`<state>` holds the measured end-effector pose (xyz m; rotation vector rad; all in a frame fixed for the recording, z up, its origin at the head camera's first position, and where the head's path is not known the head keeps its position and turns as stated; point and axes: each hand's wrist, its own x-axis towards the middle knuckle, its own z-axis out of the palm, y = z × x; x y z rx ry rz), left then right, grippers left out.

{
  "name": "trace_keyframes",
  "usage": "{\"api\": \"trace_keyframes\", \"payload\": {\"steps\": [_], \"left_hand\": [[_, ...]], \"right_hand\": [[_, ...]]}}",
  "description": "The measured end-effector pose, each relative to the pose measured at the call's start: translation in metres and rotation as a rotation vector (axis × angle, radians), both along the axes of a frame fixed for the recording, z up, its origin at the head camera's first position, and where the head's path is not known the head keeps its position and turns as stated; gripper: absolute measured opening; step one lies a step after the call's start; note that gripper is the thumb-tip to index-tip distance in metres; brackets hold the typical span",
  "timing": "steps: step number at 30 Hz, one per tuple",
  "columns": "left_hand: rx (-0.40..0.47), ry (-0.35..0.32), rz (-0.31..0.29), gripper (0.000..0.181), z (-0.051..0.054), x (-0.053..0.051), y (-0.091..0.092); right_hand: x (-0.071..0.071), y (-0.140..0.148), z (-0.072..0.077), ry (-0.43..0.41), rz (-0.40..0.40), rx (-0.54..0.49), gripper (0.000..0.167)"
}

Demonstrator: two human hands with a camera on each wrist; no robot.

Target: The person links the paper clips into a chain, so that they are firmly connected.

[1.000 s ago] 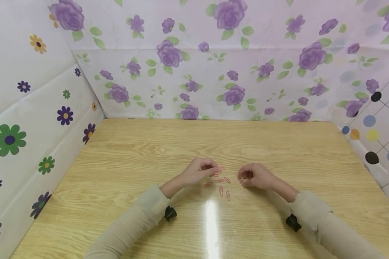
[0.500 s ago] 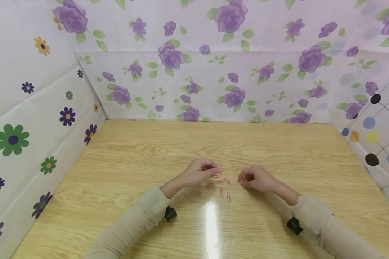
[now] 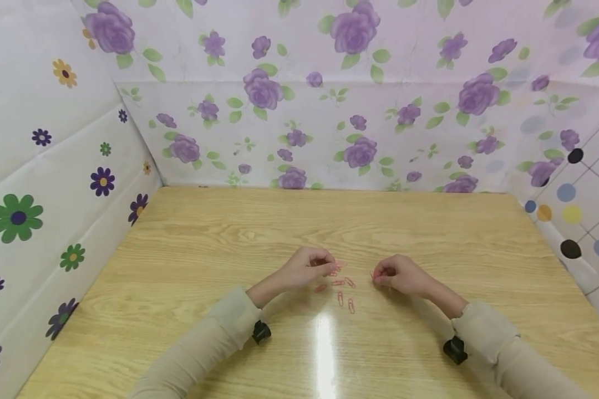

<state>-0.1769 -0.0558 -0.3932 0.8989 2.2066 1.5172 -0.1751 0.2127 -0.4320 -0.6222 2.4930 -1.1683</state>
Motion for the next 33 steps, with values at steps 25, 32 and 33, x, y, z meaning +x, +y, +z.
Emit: {"api": "trace_keyframes", "payload": {"steps": [25, 32, 33], "left_hand": [[-0.062, 0.126, -0.058, 0.017, -0.022, -0.006, 0.005], [-0.083, 0.133, -0.056, 0.014, 0.004, 0.006, 0.004], [-0.08, 0.131, -0.06, 0.014, 0.009, 0.008, 0.003]], "right_hand": [[0.002, -0.009, 0.009, 0.03, -0.024, 0.014, 0.012], [0.003, -0.01, 0.007, -0.04, -0.012, 0.008, 0.022], [0.003, -0.01, 0.007, -0.048, -0.015, 0.003, 0.022]]}}
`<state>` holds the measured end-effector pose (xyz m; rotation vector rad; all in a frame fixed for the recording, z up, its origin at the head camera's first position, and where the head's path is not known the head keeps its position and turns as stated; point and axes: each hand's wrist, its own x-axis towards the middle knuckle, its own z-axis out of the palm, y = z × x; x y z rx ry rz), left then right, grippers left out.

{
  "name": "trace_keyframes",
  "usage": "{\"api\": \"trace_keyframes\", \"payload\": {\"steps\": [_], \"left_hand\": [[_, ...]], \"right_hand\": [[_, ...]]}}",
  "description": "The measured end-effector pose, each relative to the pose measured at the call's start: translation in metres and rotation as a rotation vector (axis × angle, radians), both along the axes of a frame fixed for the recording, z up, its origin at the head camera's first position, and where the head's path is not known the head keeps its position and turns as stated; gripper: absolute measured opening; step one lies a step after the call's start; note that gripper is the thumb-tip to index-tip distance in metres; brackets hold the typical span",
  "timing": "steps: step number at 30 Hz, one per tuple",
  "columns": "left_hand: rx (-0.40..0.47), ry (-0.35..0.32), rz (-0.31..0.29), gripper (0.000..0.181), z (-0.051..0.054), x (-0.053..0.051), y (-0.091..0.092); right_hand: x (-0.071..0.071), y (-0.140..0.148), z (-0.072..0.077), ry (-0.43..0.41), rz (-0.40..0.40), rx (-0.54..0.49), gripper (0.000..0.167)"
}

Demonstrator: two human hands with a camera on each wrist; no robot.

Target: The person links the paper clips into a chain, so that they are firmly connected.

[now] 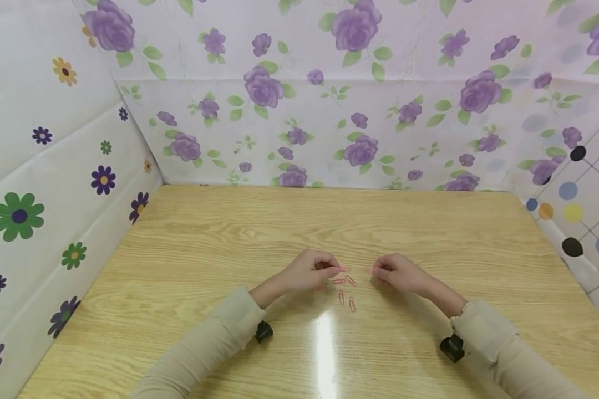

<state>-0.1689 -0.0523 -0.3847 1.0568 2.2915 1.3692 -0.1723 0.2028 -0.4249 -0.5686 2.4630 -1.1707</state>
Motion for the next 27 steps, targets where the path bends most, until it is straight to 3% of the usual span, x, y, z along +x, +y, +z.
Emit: {"api": "trace_keyframes", "payload": {"steps": [3, 11, 16, 18, 23, 25, 27], "left_hand": [[0.013, -0.001, -0.007, 0.014, 0.003, 0.001, -0.002], [0.007, -0.03, 0.002, 0.018, -0.03, -0.015, -0.002], [0.003, 0.022, -0.015, 0.019, -0.031, -0.018, -0.001], [-0.002, 0.049, -0.011, 0.018, -0.02, -0.013, 0.0], [0.005, 0.119, -0.005, 0.016, -0.014, -0.011, 0.002], [0.01, 0.147, -0.019, 0.018, -0.023, -0.016, 0.003], [0.009, 0.165, -0.034, 0.017, -0.022, -0.017, 0.004]], "right_hand": [[-0.001, 0.0, 0.0, -0.052, -0.022, -0.038, 0.022], [-0.005, -0.002, 0.002, -0.199, -0.054, -0.17, 0.027], [-0.004, -0.007, 0.01, -0.236, -0.014, -0.243, 0.028], [-0.003, -0.011, 0.014, -0.242, 0.0, -0.258, 0.027], [-0.001, -0.016, 0.019, -0.252, -0.002, -0.271, 0.026], [-0.001, -0.017, 0.021, -0.258, -0.01, -0.277, 0.025], [0.0, -0.018, 0.023, -0.263, -0.015, -0.285, 0.024]]}}
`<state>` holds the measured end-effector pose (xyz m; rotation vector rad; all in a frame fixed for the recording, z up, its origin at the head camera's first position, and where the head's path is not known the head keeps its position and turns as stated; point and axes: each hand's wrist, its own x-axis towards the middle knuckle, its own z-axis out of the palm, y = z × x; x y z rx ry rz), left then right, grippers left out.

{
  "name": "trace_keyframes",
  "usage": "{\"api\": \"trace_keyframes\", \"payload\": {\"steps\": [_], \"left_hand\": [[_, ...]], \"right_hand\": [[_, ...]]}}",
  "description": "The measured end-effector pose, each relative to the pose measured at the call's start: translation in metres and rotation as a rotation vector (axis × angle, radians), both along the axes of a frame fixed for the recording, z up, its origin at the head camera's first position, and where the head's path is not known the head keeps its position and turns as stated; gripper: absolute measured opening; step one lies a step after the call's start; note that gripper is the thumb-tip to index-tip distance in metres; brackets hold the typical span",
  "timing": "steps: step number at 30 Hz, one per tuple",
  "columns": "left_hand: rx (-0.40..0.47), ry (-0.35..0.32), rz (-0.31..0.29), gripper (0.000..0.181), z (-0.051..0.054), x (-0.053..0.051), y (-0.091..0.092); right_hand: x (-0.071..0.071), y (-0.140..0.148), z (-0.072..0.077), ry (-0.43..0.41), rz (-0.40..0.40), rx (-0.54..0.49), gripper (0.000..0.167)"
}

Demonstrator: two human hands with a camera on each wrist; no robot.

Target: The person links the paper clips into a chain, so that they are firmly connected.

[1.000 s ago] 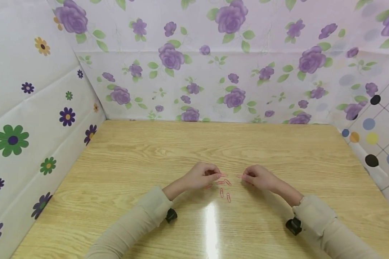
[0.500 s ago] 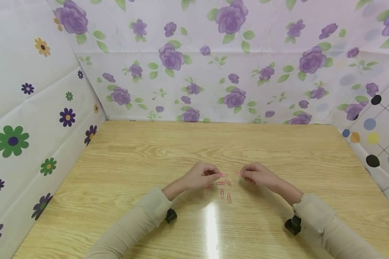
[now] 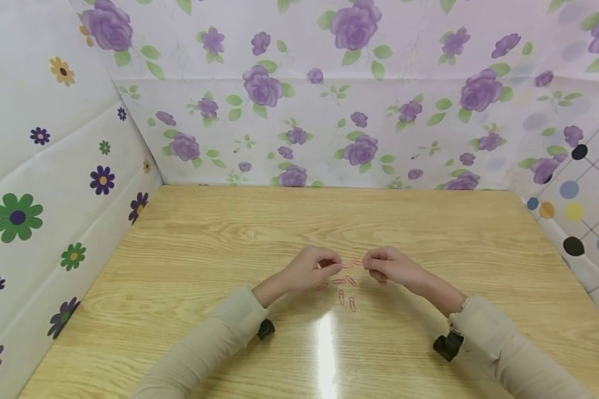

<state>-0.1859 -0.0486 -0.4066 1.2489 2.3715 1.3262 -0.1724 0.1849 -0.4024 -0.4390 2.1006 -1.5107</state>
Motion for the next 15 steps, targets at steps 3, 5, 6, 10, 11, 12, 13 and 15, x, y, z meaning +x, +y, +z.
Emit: {"api": "trace_keyframes", "payload": {"steps": [3, 5, 6, 10, 11, 12, 13, 15], "left_hand": [[-0.002, 0.016, -0.015, 0.016, 0.0005, -0.0009, 0.0024], [-0.004, 0.014, -0.02, 0.016, 0.0008, -0.0011, 0.0037], [-0.007, 0.009, -0.02, 0.016, 0.001, -0.0012, 0.0043], [-0.009, -0.011, -0.02, 0.016, 0.0003, -0.0017, 0.0057], [-0.008, -0.014, -0.018, 0.016, 0.0002, -0.0017, 0.0059], [-0.007, -0.017, -0.017, 0.016, 0.0003, -0.0016, 0.0061], [-0.007, -0.017, -0.014, 0.016, 0.0004, -0.0015, 0.0063], [-0.008, -0.019, -0.01, 0.016, 0.0007, -0.0012, 0.0067]], "right_hand": [[0.0011, -0.0014, 0.003, 0.001, 0.0, -0.011, 0.023], [0.0019, -0.0025, 0.0045, 0.001, 0.003, -0.016, 0.023], [0.0022, -0.003, 0.0052, 0.001, 0.005, -0.019, 0.023], [0.0033, -0.0046, 0.007, -0.007, 0.008, -0.028, 0.024], [0.0035, -0.0049, 0.0073, -0.007, 0.009, -0.031, 0.024], [0.0038, -0.0051, 0.0076, -0.007, 0.009, -0.035, 0.024], [0.0039, -0.0053, 0.0078, -0.007, 0.011, -0.039, 0.024], [0.0044, -0.0056, 0.008, -0.005, 0.017, -0.049, 0.024]]}}
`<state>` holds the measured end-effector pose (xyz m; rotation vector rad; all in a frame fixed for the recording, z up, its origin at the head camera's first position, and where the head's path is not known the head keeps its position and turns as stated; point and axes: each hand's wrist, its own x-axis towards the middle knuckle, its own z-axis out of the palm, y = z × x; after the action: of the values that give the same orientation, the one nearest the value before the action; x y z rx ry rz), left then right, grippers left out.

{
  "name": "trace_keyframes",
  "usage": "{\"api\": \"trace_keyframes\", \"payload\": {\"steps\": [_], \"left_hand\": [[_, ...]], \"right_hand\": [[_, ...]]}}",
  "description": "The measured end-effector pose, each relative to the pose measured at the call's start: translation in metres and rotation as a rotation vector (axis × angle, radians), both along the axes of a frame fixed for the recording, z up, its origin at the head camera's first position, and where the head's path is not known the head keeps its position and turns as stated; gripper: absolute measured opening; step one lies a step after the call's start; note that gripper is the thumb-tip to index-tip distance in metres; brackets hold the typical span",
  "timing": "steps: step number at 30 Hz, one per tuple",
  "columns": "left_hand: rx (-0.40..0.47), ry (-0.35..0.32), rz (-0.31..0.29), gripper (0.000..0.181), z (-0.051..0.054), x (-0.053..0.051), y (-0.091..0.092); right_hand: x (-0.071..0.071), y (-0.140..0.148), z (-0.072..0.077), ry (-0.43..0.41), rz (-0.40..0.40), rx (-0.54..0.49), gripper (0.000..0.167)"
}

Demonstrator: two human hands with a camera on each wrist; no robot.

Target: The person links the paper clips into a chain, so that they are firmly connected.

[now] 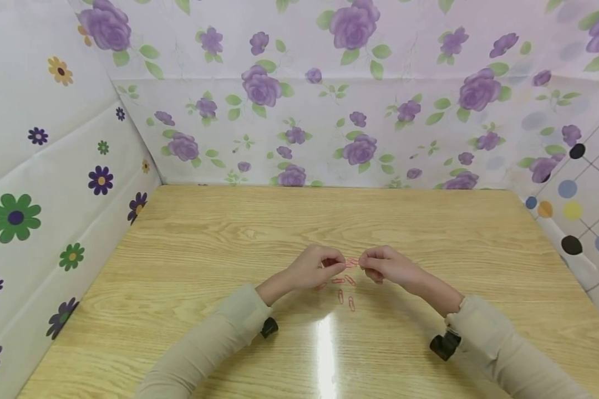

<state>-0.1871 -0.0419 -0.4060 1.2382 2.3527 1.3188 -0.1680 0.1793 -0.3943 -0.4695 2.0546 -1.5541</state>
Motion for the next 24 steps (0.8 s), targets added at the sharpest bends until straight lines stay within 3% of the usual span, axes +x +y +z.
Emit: {"api": "trace_keyframes", "payload": {"steps": [12, 24], "left_hand": [[0.007, 0.065, 0.006, 0.015, 0.0004, 0.0, -0.0009], [-0.002, 0.098, -0.032, 0.016, -0.0004, -0.001, -0.0022]], "right_hand": [[0.0006, -0.0004, -0.0014, 0.031, 0.038, 0.007, 0.029], [0.0025, -0.0006, -0.003, 0.055, 0.085, -0.002, 0.03]]}}
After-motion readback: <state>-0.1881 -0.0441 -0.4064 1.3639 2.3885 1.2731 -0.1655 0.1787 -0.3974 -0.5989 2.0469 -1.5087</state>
